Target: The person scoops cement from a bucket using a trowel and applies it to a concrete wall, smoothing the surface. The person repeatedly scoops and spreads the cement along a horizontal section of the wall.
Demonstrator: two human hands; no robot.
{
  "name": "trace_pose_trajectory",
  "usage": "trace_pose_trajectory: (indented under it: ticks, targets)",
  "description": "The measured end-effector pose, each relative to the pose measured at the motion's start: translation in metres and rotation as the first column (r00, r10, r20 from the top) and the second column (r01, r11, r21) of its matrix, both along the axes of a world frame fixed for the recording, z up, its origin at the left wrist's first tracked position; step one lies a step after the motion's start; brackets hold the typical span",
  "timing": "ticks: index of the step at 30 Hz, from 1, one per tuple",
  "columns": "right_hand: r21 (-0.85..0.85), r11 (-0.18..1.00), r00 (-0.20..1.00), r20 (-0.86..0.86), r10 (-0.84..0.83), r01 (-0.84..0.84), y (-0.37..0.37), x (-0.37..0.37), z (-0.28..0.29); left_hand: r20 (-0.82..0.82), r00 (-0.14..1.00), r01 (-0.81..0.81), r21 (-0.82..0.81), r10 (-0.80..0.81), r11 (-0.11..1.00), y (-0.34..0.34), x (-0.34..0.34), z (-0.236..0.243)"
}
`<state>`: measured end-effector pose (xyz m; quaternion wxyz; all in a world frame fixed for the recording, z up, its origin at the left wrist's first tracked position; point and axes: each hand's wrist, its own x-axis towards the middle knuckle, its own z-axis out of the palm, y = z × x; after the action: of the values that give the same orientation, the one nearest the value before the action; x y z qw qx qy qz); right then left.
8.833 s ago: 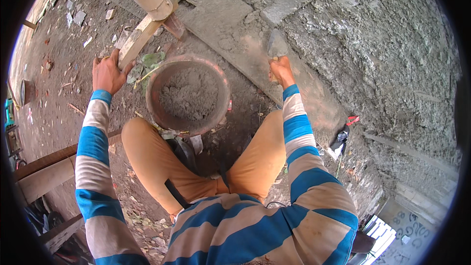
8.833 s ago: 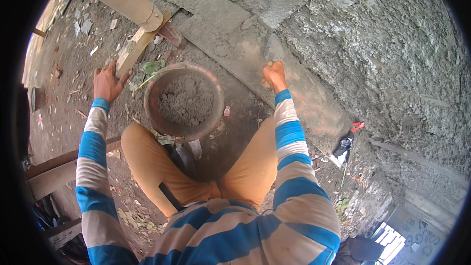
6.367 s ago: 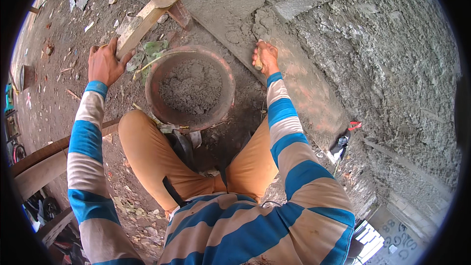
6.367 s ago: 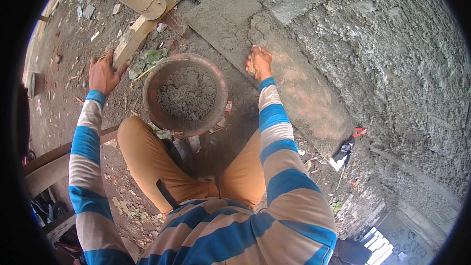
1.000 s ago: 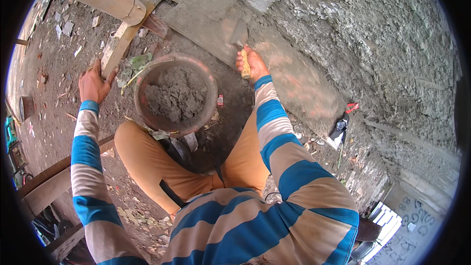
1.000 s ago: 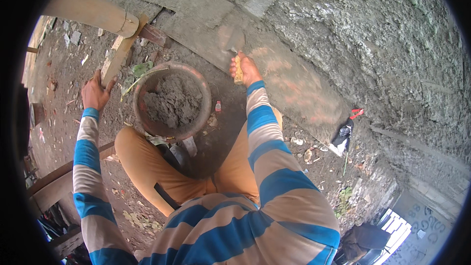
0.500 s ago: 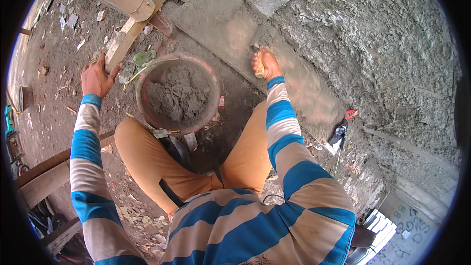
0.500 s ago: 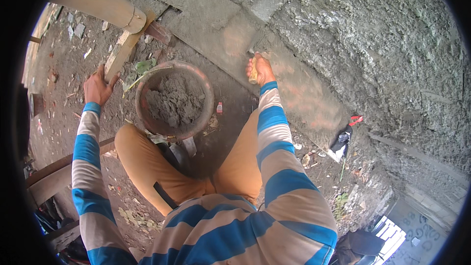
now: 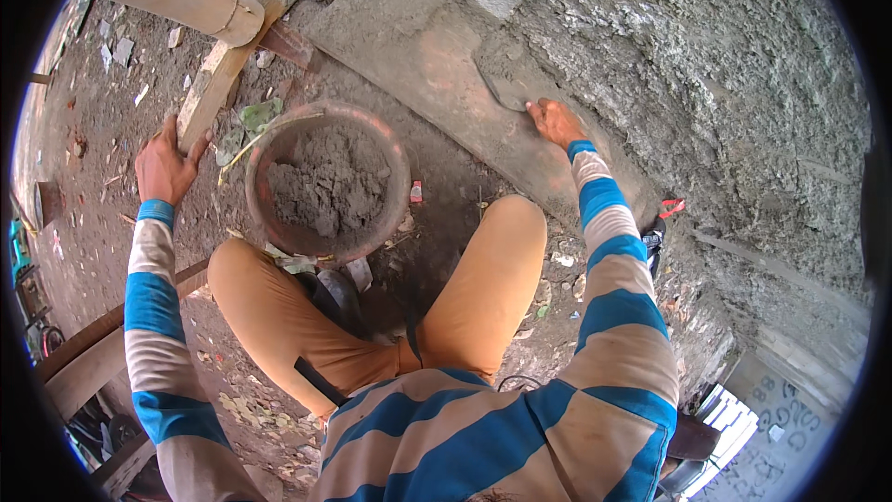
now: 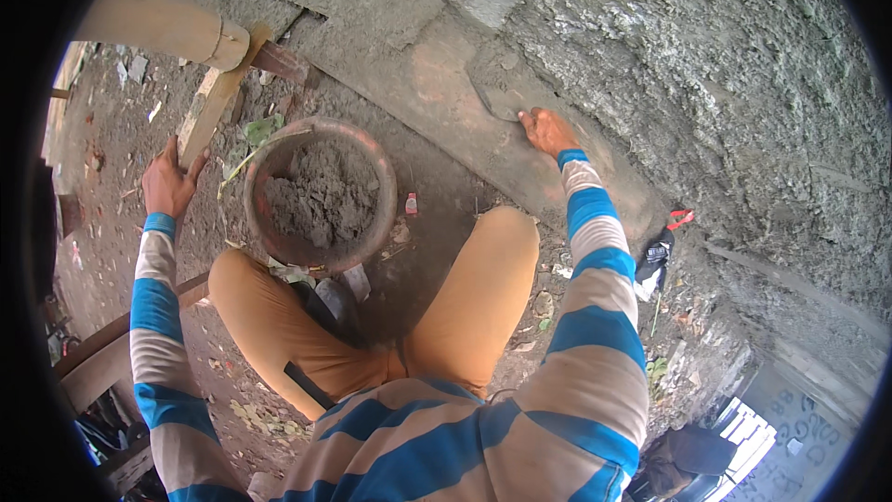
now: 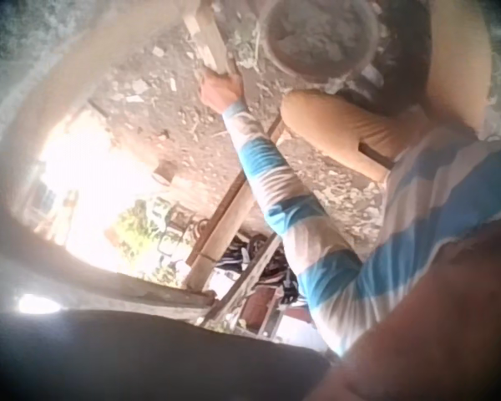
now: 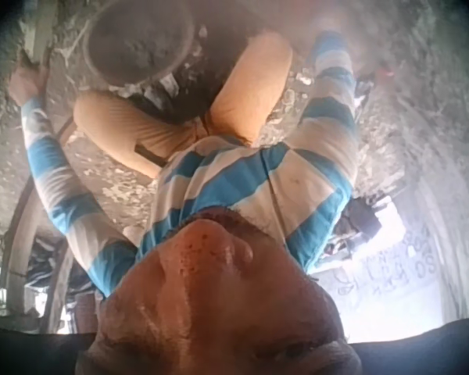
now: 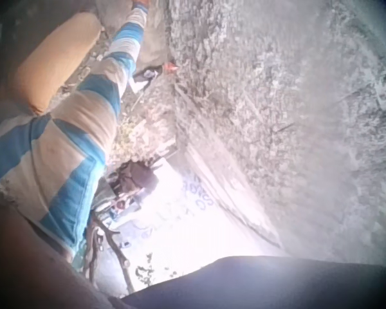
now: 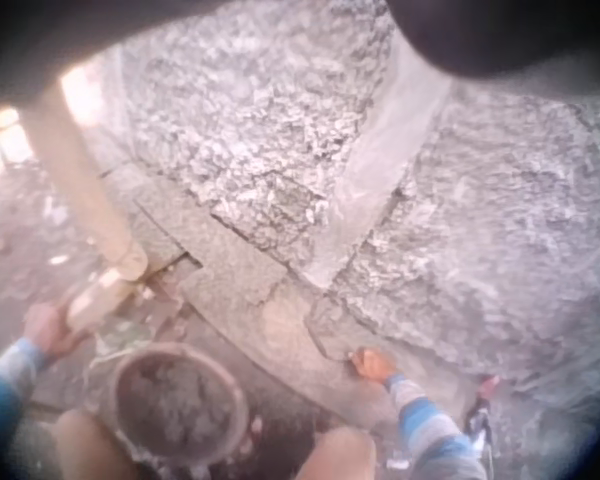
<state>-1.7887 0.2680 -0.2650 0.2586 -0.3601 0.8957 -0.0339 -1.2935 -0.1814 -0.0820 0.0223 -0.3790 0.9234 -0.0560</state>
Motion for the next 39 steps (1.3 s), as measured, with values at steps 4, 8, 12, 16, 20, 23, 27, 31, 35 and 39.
trace_pose_trajectory:
  ticks: [4,8,12,16,20,23,27,31,35,39]
  targets:
    - [-0.028,1.000,0.987,-0.159,0.010,-0.014,-0.027,-0.056,-0.030,-0.005,1.000,-0.025,0.009,0.025,1.000,-0.007,0.003,-0.014]
    - [-0.033,0.999,0.978,-0.206,-0.007,0.000,-0.046,-0.060,-0.039,0.011,0.999,-0.049,0.022,0.049,0.999,-0.008,0.005,-0.011]
    - [-0.082,0.996,0.937,-0.344,-0.061,0.034,-0.047,-0.039,-0.038,0.019,0.998,-0.067,0.016,0.066,0.998,-0.008,0.006,-0.010]
    - [-0.010,0.999,0.917,-0.396,-0.036,0.035,-0.041,-0.025,-0.019,0.026,0.998,-0.051,0.003,0.051,0.999,-0.010,0.005,-0.015]
    - [-0.079,0.996,0.893,-0.450,0.010,-0.051,-0.032,-0.007,0.012,0.021,0.999,-0.051,0.023,0.050,0.998,-0.004,-0.001,-0.007]
    - [-0.118,0.980,0.880,-0.466,0.085,-0.157,-0.032,0.027,0.052,0.035,0.997,-0.075,0.070,0.073,0.995,0.000,-0.004,0.002]
    - [-0.247,0.922,0.873,-0.461,0.159,-0.298,-0.040,0.096,0.116,0.025,0.998,-0.063,0.055,0.062,0.996,0.000,-0.003,0.001]
    - [-0.379,0.746,0.779,-0.556,0.290,-0.547,-0.056,0.159,0.147,0.029,0.997,-0.067,0.062,0.066,0.996,0.004,-0.006,0.004]
    - [-0.361,0.840,0.856,-0.472,0.211,-0.406,-0.068,0.156,0.147,0.016,0.998,-0.061,0.071,0.060,0.996,0.003,-0.002,0.005]
    - [-0.166,0.976,0.984,0.136,-0.117,0.139,-0.064,0.079,0.087,0.013,0.998,-0.055,0.074,0.055,0.996,0.002,0.000,0.007]
